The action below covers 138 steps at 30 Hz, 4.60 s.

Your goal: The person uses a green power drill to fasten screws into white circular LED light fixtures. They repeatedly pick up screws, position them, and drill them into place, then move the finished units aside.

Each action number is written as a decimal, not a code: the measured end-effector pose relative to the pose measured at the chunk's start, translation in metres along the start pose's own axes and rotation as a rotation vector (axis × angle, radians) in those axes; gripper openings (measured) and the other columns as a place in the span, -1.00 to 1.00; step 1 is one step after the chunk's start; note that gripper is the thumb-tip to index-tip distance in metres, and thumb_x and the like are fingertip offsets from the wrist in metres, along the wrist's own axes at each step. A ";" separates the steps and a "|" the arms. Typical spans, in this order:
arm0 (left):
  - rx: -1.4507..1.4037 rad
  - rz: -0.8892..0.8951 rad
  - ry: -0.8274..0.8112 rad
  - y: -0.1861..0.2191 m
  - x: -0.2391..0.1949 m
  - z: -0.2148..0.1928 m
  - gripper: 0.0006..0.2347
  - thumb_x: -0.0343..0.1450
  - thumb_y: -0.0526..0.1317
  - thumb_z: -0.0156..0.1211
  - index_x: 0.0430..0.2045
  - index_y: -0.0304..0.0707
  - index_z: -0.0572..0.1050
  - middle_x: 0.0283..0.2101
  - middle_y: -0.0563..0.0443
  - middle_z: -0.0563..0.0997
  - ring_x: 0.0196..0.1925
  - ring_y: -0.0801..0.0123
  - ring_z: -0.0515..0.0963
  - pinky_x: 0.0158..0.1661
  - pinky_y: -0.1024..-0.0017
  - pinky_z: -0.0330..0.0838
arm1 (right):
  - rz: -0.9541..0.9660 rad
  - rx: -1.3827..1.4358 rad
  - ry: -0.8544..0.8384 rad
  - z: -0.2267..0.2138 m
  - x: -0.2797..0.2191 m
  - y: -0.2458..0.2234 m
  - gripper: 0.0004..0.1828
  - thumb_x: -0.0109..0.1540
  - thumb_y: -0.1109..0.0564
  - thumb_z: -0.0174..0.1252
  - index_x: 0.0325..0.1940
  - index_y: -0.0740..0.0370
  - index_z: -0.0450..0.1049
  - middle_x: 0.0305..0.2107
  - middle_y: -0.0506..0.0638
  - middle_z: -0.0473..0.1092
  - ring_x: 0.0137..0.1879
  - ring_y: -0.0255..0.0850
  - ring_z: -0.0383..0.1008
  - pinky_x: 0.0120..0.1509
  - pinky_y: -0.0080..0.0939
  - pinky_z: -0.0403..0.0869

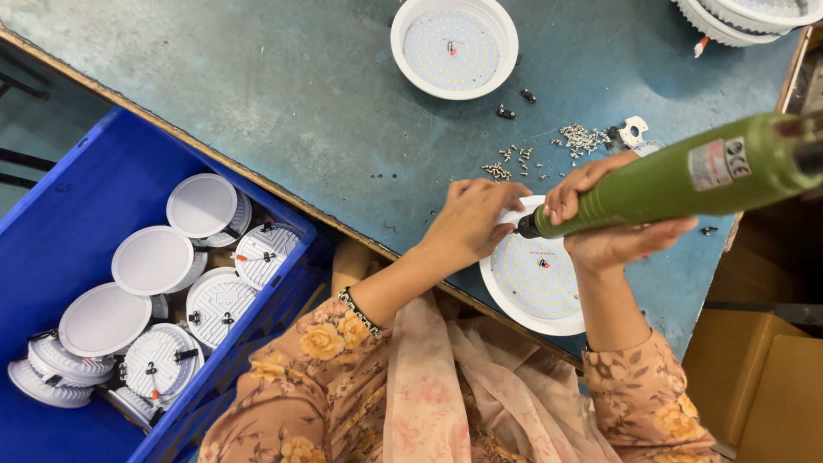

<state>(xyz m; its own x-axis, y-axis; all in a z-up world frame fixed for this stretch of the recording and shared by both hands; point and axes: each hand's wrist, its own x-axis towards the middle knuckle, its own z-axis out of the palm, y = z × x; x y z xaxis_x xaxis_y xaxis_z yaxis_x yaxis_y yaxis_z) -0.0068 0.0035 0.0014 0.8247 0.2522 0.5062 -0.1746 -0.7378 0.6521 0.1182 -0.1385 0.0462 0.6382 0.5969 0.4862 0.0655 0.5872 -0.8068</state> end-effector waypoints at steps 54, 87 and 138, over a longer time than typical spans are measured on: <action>0.518 -0.100 -0.179 -0.044 0.036 0.010 -0.90 0.36 -0.37 0.12 -0.32 -0.36 0.49 -0.19 -0.22 0.51 -0.12 -0.04 0.59 -0.21 0.14 0.54 | 0.055 0.077 0.037 -0.032 -0.067 -0.087 0.17 0.01 -0.91 -0.31 -0.29 0.34 0.27 -0.67 0.10 0.28 -0.54 -0.10 0.28 -0.45 -0.10 0.37; -1.100 -0.389 -0.333 0.040 -0.039 0.005 -0.83 0.51 -0.37 0.20 -0.04 -0.40 0.50 -0.21 -0.03 0.67 -0.16 0.44 0.64 -0.10 0.39 0.55 | -0.149 0.157 0.070 -0.013 -0.074 -0.095 0.13 0.06 -0.87 -0.26 -0.30 0.36 0.22 -0.59 0.17 0.26 -0.49 -0.11 0.23 -0.43 -0.08 0.32; 0.072 0.581 -0.045 -0.002 -0.060 -0.007 -0.95 0.33 -0.25 0.26 -0.42 -0.13 0.53 -0.26 0.14 0.48 -0.07 0.38 0.54 0.33 0.13 0.27 | 0.092 0.140 -0.105 -0.033 -0.118 -0.033 0.15 -0.16 -0.81 0.15 -0.20 0.38 0.38 -0.55 0.19 0.36 -0.44 0.00 0.31 -0.33 0.07 0.37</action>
<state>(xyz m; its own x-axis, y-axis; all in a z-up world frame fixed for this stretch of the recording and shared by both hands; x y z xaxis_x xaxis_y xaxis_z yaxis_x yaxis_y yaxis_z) -0.0603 -0.0057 -0.0263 0.6269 -0.2324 0.7436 -0.5695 -0.7880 0.2339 0.0659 -0.2461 0.0043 0.5530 0.7006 0.4509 -0.1011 0.5936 -0.7984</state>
